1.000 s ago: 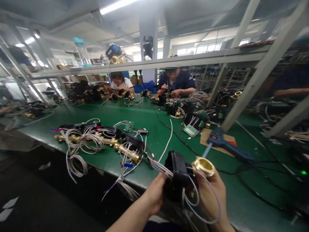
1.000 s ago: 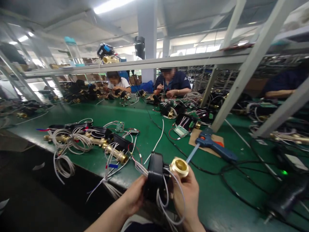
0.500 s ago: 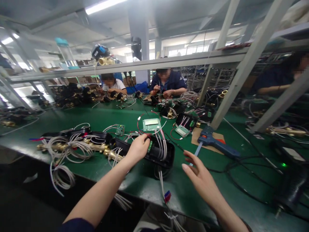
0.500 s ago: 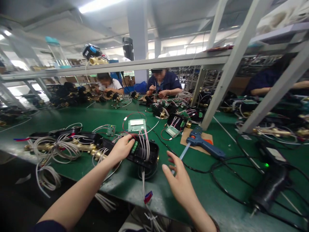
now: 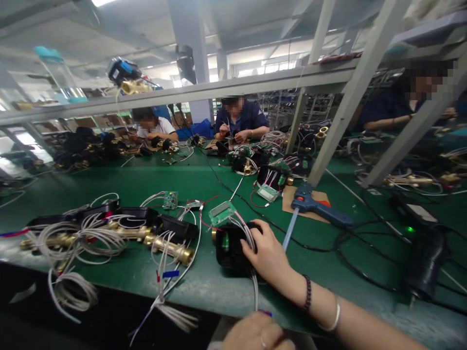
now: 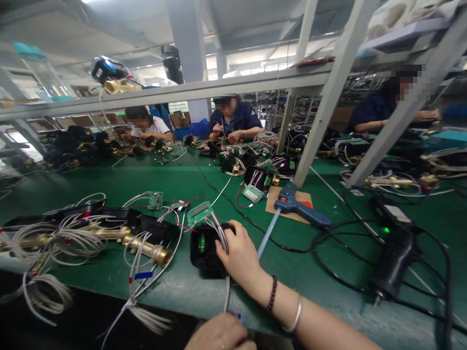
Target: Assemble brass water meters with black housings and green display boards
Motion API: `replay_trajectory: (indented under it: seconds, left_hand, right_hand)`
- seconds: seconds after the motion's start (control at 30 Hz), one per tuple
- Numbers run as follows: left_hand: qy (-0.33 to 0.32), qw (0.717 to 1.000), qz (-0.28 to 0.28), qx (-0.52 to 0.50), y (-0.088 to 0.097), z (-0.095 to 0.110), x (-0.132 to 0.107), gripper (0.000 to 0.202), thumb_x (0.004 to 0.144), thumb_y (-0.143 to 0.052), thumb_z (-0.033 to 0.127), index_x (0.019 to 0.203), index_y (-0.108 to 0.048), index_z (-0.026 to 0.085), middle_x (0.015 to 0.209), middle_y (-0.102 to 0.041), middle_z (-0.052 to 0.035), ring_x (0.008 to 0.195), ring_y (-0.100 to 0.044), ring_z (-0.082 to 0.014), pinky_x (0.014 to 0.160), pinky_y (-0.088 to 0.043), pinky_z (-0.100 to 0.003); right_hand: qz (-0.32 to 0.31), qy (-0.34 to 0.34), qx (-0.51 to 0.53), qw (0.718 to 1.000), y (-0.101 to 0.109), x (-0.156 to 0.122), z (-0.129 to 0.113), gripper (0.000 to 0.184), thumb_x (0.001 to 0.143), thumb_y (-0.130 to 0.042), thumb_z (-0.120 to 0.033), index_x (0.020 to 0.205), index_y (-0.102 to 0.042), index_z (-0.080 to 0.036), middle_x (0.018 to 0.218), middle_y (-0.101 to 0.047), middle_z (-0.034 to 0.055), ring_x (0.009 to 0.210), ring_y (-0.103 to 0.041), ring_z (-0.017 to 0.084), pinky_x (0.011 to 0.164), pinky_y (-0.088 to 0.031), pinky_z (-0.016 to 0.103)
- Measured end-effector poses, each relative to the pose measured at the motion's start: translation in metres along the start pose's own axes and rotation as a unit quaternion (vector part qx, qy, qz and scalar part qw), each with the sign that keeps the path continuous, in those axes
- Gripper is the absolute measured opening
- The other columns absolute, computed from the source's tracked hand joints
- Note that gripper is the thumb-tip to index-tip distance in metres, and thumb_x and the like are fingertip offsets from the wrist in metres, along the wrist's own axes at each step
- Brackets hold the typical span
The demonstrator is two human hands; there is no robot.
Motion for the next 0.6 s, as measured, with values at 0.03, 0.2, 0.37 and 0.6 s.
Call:
replay_trajectory:
  seconds: [0.03, 0.2, 0.37, 0.6]
  left_hand:
    - [-0.023, 0.999, -0.016, 0.017, -0.013, 0.013, -0.01, 0.008, 0.087, -0.055, 0.025, 0.082, -0.061, 0.021, 0.066, -0.059, 0.0035, 0.063, -0.056, -0.0091, 0.068, -0.051, -0.018]
    - [-0.048, 0.997, -0.036, 0.045, -0.018, 0.015, -0.045, 0.027, 0.084, -0.06, 0.039, 0.067, -0.061, 0.019, 0.068, -0.061, 0.0, 0.093, -0.059, -0.0169, 0.103, -0.041, -0.034]
    - [0.006, 0.984, -0.159, 0.074, 0.04, -0.027, -0.053, 0.014, 0.081, -0.064, 0.026, 0.07, -0.061, 0.018, 0.067, -0.059, 0.0009, 0.089, -0.06, -0.0162, 0.108, -0.036, -0.035]
    - [0.126, 0.951, -0.176, 0.222, 0.112, -0.075, -0.055, 0.03, 0.089, -0.045, 0.018, 0.062, -0.057, 0.018, 0.07, -0.058, -0.0015, 0.08, -0.059, -0.0169, 0.099, -0.043, -0.041]
  right_hand:
    - [0.012, 0.012, -0.01, 1.0, 0.0, -0.004, -0.002, 0.017, 0.086, -0.049, -0.024, 0.092, -0.06, -0.013, 0.114, -0.053, 0.0195, 0.1, -0.059, 0.031, 0.088, -0.052, 0.046]
    - [0.03, 0.031, -0.044, 0.998, -0.003, -0.013, -0.004, 0.017, 0.089, -0.045, -0.023, 0.093, -0.059, -0.014, 0.113, -0.053, 0.0192, 0.102, -0.057, 0.031, 0.087, -0.052, 0.046]
    - [0.045, 0.009, -0.073, 0.996, -0.011, -0.005, -0.002, 0.016, 0.088, -0.048, -0.025, 0.095, -0.058, -0.013, 0.114, -0.052, 0.0187, 0.097, -0.057, 0.03, 0.084, -0.053, 0.045]
    - [-0.005, -0.002, -0.02, 1.0, -0.03, -0.005, -0.046, 0.031, 0.081, -0.06, -0.023, 0.109, -0.056, -0.009, 0.126, -0.047, 0.0226, 0.108, -0.053, 0.034, 0.091, -0.05, 0.051]
Point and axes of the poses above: each hand's wrist, its own x-axis towards the middle knuckle, its own y-axis out of the back of the hand, z = x × y, the point moved 6 cm from there along x, towards the middle knuckle
